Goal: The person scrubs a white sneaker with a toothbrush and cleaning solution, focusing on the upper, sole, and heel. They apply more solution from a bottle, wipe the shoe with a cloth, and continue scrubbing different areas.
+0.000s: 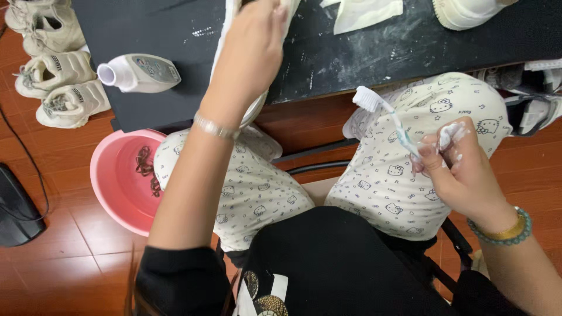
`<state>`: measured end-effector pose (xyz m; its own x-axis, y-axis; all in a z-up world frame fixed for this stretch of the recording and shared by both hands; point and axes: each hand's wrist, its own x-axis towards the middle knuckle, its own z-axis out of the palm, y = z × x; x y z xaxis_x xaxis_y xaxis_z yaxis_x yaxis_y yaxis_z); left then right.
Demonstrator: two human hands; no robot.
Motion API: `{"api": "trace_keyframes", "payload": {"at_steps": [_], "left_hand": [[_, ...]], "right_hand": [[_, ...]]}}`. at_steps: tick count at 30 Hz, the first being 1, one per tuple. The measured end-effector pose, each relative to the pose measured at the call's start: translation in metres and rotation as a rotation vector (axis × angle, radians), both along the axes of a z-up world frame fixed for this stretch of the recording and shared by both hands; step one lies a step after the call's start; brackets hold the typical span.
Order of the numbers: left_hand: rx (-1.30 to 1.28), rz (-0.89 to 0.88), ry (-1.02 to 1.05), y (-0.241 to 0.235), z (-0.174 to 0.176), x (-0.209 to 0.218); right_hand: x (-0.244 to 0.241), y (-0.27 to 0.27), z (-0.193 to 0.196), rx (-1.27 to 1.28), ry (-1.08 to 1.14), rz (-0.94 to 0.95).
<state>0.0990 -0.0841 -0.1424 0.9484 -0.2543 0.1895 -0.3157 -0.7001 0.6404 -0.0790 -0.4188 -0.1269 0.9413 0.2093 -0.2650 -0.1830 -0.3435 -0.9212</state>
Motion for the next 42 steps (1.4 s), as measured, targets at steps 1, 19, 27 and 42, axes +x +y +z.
{"api": "trace_keyframes", "payload": {"at_steps": [1,19,27,42], "left_hand": [[0.075,0.025,0.107,-0.011,-0.01,0.014],[-0.335,0.301,0.519,0.058,0.013,0.035],[-0.968,0.088,0.612,0.046,0.117,-0.032],[-1.198,0.127,0.725,0.038,0.145,-0.057]], "right_hand": [[-0.002,-0.002,-0.001,-0.01,0.01,-0.011],[0.013,0.022,-0.009,-0.195,-0.18,0.093],[0.031,0.037,-0.019,-0.403,-0.761,0.142],[0.047,0.049,0.009,-0.385,-1.066,0.423]]}}
